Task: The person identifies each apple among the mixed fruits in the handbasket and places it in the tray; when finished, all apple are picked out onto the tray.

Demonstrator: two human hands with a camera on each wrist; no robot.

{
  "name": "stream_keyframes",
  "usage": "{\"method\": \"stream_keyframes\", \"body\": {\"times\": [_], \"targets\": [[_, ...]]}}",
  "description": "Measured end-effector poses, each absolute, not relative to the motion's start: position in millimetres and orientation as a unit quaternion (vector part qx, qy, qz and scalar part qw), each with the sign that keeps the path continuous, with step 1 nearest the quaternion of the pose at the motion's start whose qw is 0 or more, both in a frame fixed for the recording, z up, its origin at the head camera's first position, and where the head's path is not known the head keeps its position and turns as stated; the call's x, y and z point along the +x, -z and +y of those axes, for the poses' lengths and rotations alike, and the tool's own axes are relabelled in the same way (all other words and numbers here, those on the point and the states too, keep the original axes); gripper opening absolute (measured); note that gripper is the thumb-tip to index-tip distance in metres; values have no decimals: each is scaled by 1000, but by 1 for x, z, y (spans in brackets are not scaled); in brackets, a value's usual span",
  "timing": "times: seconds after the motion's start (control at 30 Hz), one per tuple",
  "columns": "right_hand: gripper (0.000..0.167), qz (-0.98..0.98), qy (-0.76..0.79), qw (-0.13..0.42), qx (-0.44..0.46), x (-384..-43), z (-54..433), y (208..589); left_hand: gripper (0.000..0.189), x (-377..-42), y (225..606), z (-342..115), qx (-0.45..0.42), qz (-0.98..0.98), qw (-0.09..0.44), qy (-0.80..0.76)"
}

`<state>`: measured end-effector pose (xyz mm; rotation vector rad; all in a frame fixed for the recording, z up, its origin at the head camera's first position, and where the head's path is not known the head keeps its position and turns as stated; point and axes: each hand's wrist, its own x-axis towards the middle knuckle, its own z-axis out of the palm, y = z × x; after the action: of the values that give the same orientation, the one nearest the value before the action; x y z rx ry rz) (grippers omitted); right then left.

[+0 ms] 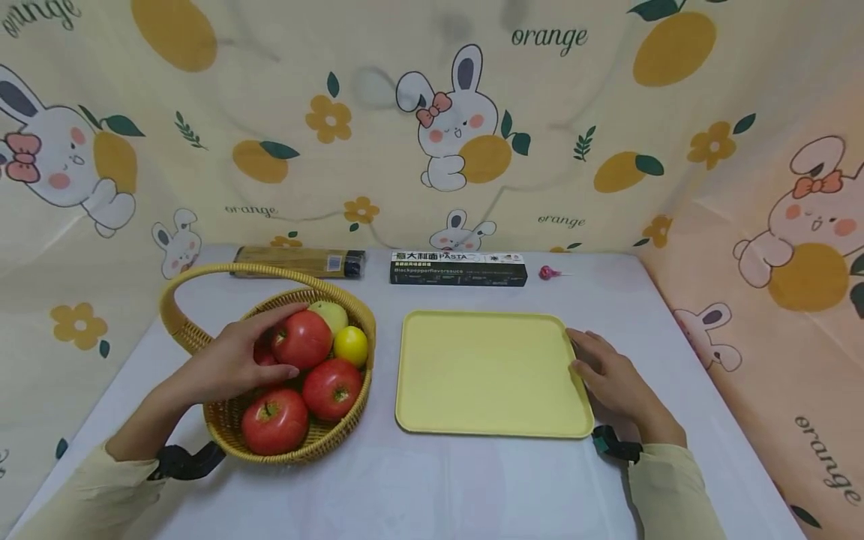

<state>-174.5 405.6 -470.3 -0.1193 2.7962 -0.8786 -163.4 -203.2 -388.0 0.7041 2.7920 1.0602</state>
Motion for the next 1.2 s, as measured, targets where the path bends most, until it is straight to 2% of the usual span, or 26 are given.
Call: {"method": "stream_keyframes", "body": {"times": [0.3,0.57,0.97,1.2], "targets": [[70,949,295,108,-36,-172,402,476,91,-136,387,-199,195,873,-4,-447],[70,950,290,114,-32,-172,402,472,85,-112,361,-186,266,778,51,-567],[70,950,290,110,-37,-174,402,472,93,-114,325,-96,329,766,41,-551],[70,952,286,105,-40,-172,402,473,83,-111,311,-38,397,713,45,-576]]}}
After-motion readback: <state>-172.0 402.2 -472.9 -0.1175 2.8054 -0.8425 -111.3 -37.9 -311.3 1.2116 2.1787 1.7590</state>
